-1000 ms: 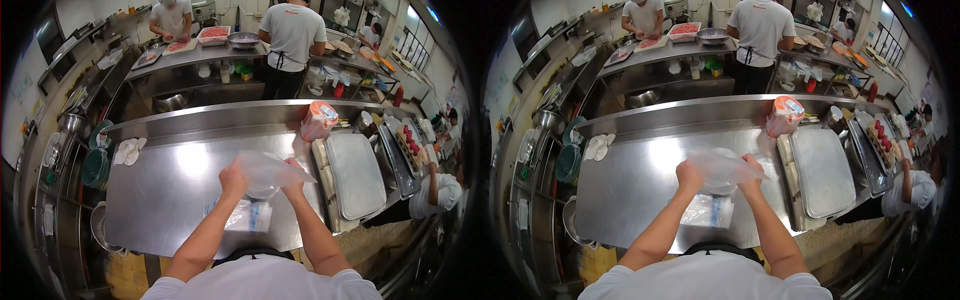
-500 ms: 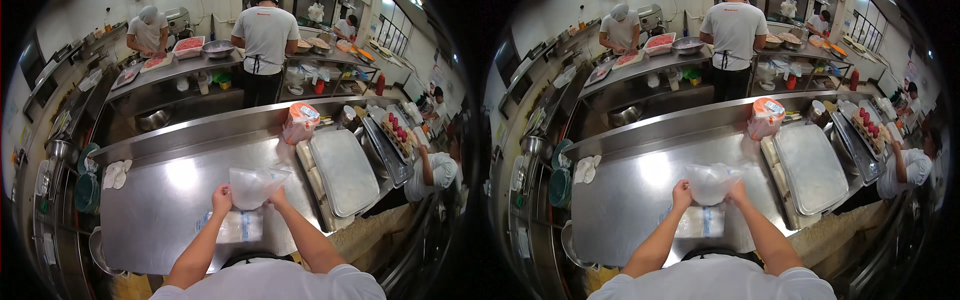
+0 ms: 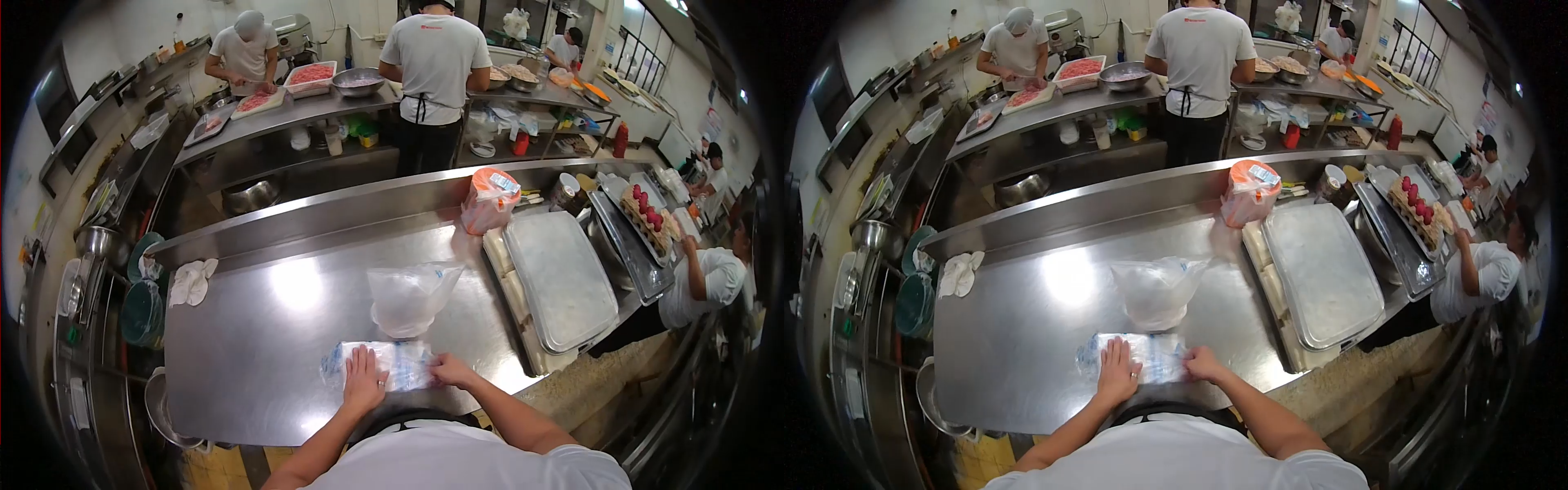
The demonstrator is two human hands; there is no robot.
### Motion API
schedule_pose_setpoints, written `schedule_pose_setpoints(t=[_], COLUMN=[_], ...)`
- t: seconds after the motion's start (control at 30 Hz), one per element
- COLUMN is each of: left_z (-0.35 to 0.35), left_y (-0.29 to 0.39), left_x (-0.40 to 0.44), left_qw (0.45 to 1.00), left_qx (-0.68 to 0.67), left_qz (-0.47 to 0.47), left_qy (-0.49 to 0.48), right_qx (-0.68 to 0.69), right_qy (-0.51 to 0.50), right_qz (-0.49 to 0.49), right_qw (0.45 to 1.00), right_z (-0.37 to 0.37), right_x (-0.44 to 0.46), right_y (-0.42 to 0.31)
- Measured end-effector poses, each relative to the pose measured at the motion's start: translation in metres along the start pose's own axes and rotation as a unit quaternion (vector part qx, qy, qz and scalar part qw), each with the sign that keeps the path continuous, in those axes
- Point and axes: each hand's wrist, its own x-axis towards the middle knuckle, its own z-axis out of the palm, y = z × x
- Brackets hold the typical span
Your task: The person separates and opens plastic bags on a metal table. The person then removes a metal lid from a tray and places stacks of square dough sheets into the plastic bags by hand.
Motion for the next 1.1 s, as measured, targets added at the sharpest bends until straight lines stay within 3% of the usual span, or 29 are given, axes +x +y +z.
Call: schedule_pose_setpoints(t=[0.13, 0.23, 0.33, 0.43, 0.5, 0.6, 0.63, 0.7, 0.8, 0.83, 0.93, 1.0, 1.03, 1.1], left_z=[0.005, 0.007, 0.011, 0.014, 0.016, -0.041, -0.064, -0.099, -0.101, -0.102, -0.111, -0.126, -0.132, -0.142], left_y=[-0.005, -0.006, -0.012, -0.015, -0.018, 0.027, 0.050, 0.087, 0.089, 0.090, 0.094, 0.095, 0.095, 0.094], left_x=[-0.005, -0.005, -0.004, -0.004, -0.002, 0.009, 0.010, 0.011, 0.017, 0.017, 0.017, 0.020, 0.023, 0.030], left_qw=[1.000, 0.999, 0.999, 0.999, 0.999, 0.989, 0.977, 0.933, 0.904, 0.892, 0.847, 0.807, 0.802, 0.785], left_qx=[0.026, 0.033, 0.041, 0.038, 0.048, -0.129, -0.198, -0.332, -0.405, -0.433, -0.513, -0.561, -0.580, -0.613], left_qz=[0.009, 0.014, 0.018, 0.020, 0.024, 0.011, 0.053, 0.134, -0.004, -0.009, -0.033, -0.062, -0.068, -0.077], left_qy=[-0.005, -0.005, -0.002, -0.007, -0.010, -0.072, -0.057, -0.024, -0.135, -0.128, -0.134, -0.170, -0.127, -0.041], right_qx=[-0.031, 0.044, 0.098, -0.060, -0.173, -0.250, -0.260, -0.172, -0.099, -0.084, -0.072, 0.071, 0.141, 0.111], right_qy=[0.076, 0.081, 0.157, 0.243, 0.232, 0.206, 0.192, 0.150, 0.156, 0.171, 0.235, 0.093, 0.020, -0.053], right_qz=[-0.054, -0.119, -0.073, -0.166, -0.216, -0.358, -0.415, -0.380, -0.304, -0.274, -0.488, -0.354, -0.277, -0.176], right_qw=[0.995, 0.989, 0.980, 0.954, 0.933, 0.876, 0.850, 0.896, 0.934, 0.943, 0.838, 0.928, 0.950, 0.977], right_z=[-0.007, -0.002, -0.006, -0.022, -0.034, -0.042, -0.042, -0.033, -0.033, -0.034, -0.041, -0.039, -0.037, -0.040], right_x=[-0.029, -0.039, -0.052, -0.094, -0.136, -0.158, -0.164, -0.187, -0.206, -0.208, -0.185, -0.189, -0.192, -0.194], right_y=[-0.021, -0.030, -0.045, -0.077, -0.111, -0.130, -0.133, -0.152, -0.175, -0.178, -0.167, -0.161, -0.160, -0.161])
